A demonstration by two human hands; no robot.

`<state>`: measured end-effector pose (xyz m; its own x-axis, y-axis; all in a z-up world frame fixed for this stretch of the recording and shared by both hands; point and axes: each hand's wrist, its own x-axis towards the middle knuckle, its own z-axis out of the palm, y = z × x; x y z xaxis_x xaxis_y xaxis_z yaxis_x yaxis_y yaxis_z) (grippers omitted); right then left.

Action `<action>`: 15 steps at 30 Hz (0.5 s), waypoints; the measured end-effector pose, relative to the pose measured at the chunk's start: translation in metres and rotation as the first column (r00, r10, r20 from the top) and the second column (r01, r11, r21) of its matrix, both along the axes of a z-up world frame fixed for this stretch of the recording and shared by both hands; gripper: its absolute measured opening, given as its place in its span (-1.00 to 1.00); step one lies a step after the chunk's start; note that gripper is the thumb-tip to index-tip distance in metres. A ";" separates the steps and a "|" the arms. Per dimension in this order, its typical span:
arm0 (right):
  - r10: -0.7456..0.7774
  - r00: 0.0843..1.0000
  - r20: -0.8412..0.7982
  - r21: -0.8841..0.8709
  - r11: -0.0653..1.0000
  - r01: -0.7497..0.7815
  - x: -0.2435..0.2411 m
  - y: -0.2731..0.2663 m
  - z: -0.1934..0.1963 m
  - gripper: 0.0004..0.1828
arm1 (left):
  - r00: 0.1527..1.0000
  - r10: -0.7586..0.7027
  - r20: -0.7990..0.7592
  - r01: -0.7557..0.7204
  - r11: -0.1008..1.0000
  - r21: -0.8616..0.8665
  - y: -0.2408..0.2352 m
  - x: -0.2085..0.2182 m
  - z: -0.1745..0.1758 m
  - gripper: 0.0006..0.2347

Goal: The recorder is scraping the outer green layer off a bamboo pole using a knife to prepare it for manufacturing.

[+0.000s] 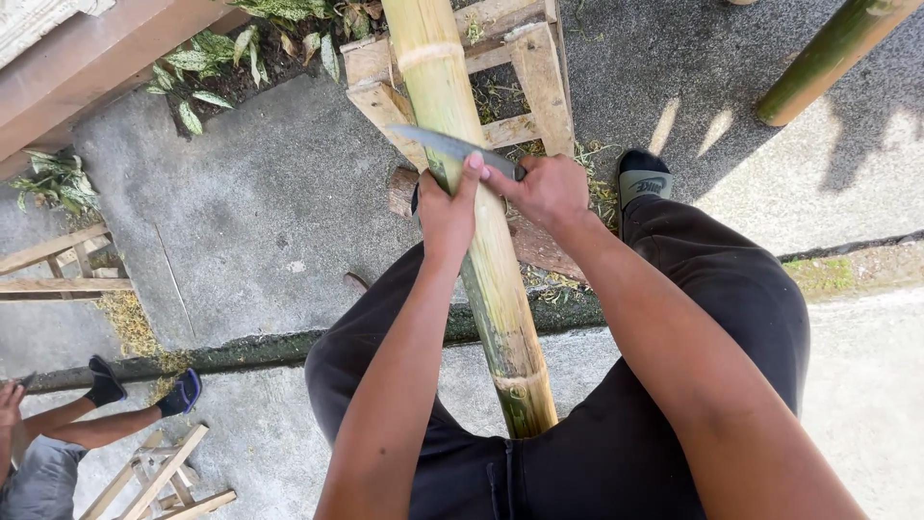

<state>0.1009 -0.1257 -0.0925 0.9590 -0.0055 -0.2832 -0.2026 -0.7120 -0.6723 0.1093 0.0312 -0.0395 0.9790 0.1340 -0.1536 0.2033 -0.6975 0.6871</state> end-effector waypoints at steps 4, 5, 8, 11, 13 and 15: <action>-0.147 0.947 -0.285 0.147 0.970 0.194 0.017 0.015 -0.005 0.00 | 0.960 0.191 -0.205 -0.171 0.979 0.114 -0.014 0.039 0.010 -0.09; -0.231 0.919 -0.320 0.210 0.928 0.306 0.017 0.019 -0.011 0.01 | 0.935 0.236 -0.265 -0.203 0.968 0.148 -0.019 0.046 0.017 -0.04; -0.151 0.887 -0.436 0.262 0.922 0.286 0.002 0.020 -0.015 -0.02 | 0.926 0.196 -0.321 -0.186 0.981 0.063 -0.019 0.037 0.025 0.07; 0.018 0.997 -0.073 0.084 0.996 -0.012 -0.026 -0.003 -0.014 -0.07 | 0.995 -0.026 -0.094 0.030 0.999 0.040 0.009 -0.015 0.004 0.14; 0.081 0.997 0.014 0.015 0.997 -0.081 -0.041 -0.015 -0.017 -0.08 | 0.996 -0.075 -0.044 0.076 0.997 0.024 0.015 -0.043 0.006 0.08; 0.154 0.984 0.093 -0.059 0.987 -0.149 -0.047 -0.023 -0.018 -0.09 | 0.993 -0.116 0.006 0.116 0.993 0.012 0.015 -0.057 0.008 0.03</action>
